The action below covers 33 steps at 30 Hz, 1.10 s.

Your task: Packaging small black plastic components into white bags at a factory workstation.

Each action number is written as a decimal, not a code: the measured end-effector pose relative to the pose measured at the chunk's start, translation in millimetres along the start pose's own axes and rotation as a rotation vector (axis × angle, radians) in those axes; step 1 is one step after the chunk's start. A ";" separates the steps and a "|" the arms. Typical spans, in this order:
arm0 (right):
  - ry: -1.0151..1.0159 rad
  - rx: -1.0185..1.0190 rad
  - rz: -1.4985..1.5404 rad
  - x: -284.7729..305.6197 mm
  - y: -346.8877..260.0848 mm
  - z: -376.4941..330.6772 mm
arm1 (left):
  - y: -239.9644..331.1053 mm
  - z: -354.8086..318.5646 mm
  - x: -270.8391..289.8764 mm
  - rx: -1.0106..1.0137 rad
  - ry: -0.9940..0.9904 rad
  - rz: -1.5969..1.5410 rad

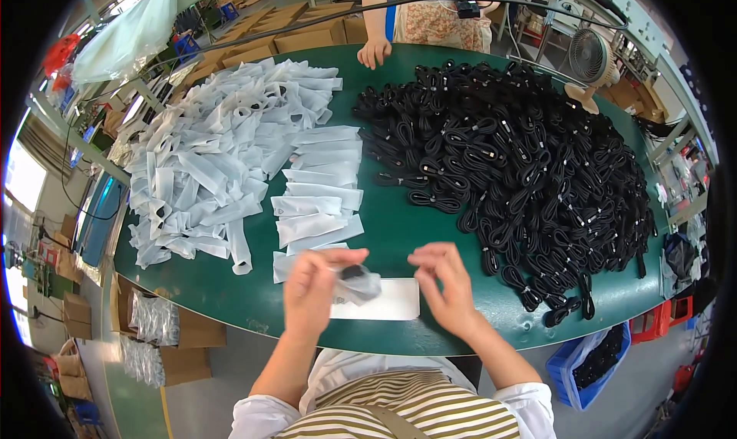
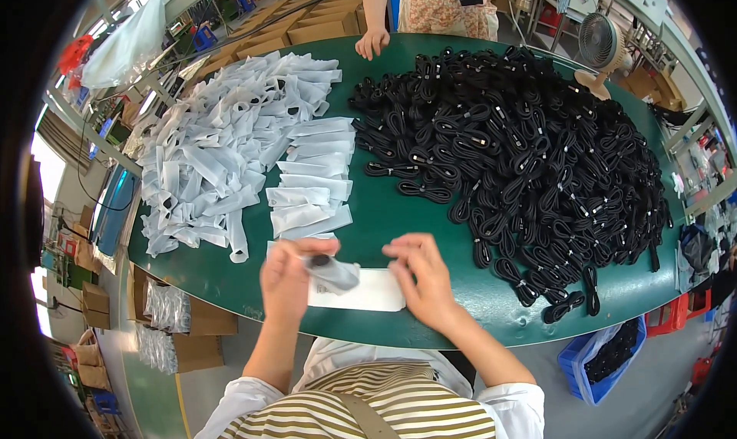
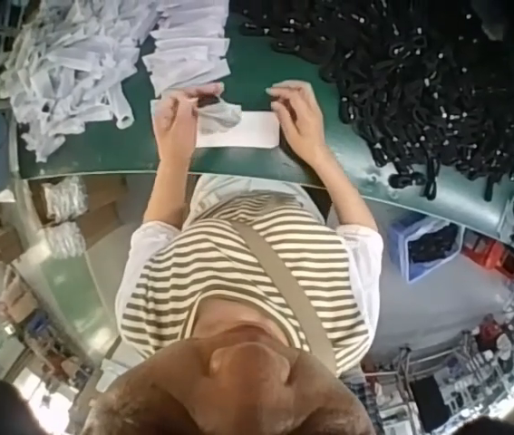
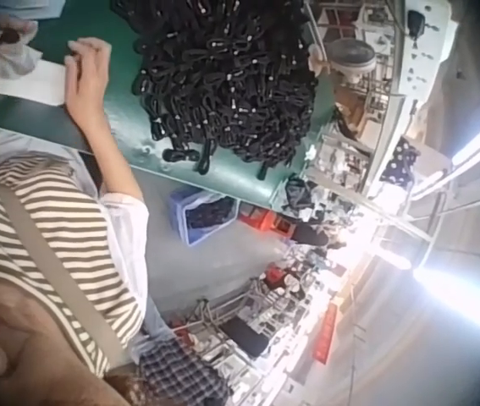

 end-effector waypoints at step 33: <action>0.175 -0.642 0.514 22.6 49.2 -12.7 | -55.6 -24.7 -40.1 -0.156 -0.376 0.982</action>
Point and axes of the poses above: each hand's wrist, its own z-axis towards the middle knuckle, its own x-axis out of the back of the hand, y = z × x, the point moved 1 cm from there along z, towards the middle knuckle, and after that the axes turned 2 degrees about z, right-handed, at the moved point
